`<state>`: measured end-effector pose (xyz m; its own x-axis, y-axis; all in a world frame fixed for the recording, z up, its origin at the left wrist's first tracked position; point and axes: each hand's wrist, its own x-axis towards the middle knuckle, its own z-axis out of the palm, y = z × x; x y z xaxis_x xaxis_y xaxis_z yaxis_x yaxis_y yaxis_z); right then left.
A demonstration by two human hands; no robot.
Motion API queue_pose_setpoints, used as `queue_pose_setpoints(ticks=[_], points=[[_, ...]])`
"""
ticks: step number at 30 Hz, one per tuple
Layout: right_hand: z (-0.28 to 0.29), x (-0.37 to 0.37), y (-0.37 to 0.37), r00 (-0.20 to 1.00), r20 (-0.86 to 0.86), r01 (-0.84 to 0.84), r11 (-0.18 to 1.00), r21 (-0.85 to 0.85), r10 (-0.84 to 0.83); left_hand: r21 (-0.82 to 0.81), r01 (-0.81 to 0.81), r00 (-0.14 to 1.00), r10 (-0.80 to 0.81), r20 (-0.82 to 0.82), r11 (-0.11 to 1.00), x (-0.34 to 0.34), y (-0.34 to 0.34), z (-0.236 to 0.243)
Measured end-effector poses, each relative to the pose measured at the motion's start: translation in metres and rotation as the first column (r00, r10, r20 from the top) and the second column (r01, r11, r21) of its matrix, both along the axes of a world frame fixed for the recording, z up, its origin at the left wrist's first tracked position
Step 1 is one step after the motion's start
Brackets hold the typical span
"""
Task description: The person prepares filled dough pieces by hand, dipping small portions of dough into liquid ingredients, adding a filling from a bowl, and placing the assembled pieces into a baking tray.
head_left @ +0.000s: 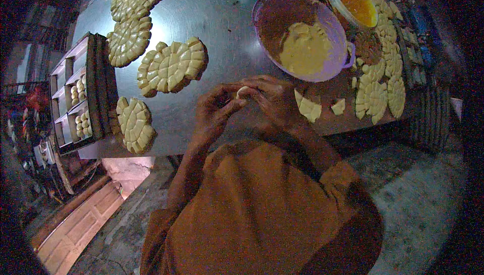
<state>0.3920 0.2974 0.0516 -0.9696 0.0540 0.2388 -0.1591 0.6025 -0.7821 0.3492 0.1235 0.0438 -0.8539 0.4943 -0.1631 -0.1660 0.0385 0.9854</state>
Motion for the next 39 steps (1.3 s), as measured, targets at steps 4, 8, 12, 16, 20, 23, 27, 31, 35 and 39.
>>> queue_pose_setpoints(ticks=[4, 8, 12, 16, 20, 23, 27, 31, 35, 39], points=[[-0.006, -0.007, 0.005, 0.977, 0.189, -0.068, 0.986, -0.154, 0.097, -0.055, -0.061, 0.997, 0.063, 0.047, 0.997, 0.002, -0.002, -0.012], [-0.016, -0.009, 0.013, 0.920, 0.369, -0.031, 0.961, -0.275, 0.135, -0.118, -0.014, 1.000, 0.015, 0.006, 0.993, 0.002, -0.006, -0.014], [-0.026, -0.015, 0.019, 0.802, 0.551, -0.004, 0.925, -0.381, 0.230, 0.046, -0.050, 0.997, 0.048, 0.053, 0.998, 0.008, -0.007, -0.018], [-0.043, -0.012, 0.016, 0.795, 0.540, -0.016, 0.898, -0.439, 0.278, 0.146, -0.027, 0.993, 0.010, 0.117, 0.989, 0.011, -0.013, -0.018], [-0.053, -0.002, 0.004, 0.862, 0.430, -0.013, 0.861, -0.508, 0.266, 0.319, -0.039, 0.980, -0.025, 0.195, 0.947, 0.012, -0.018, -0.023], [-0.051, 0.000, -0.007, 0.904, 0.338, -0.106, 0.905, -0.413, 0.260, 0.496, -0.124, 0.966, -0.009, 0.257, 0.860, 0.011, -0.025, -0.040], [-0.038, 0.001, -0.028, 0.945, 0.234, -0.153, 0.942, -0.298, 0.227, 0.566, -0.225, 0.970, 0.128, 0.206, 0.793, 0.011, -0.030, -0.037], [-0.058, 0.004, -0.036, 0.951, -0.149, -0.222, 0.936, 0.274, 0.270, 0.654, -0.268, 0.963, 0.215, 0.162, 0.707, -0.008, -0.049, -0.032], [-0.103, 0.020, -0.034, 0.984, -0.132, -0.054, 0.913, 0.403, 0.116, 0.535, -0.439, 0.897, 0.391, 0.208, 0.722, -0.016, -0.084, -0.058], [-0.117, 0.028, 0.002, 0.941, 0.071, 0.294, 0.905, 0.307, -0.330, 0.493, -0.487, 0.873, 0.403, 0.273, 0.721, -0.013, -0.106, -0.062]])
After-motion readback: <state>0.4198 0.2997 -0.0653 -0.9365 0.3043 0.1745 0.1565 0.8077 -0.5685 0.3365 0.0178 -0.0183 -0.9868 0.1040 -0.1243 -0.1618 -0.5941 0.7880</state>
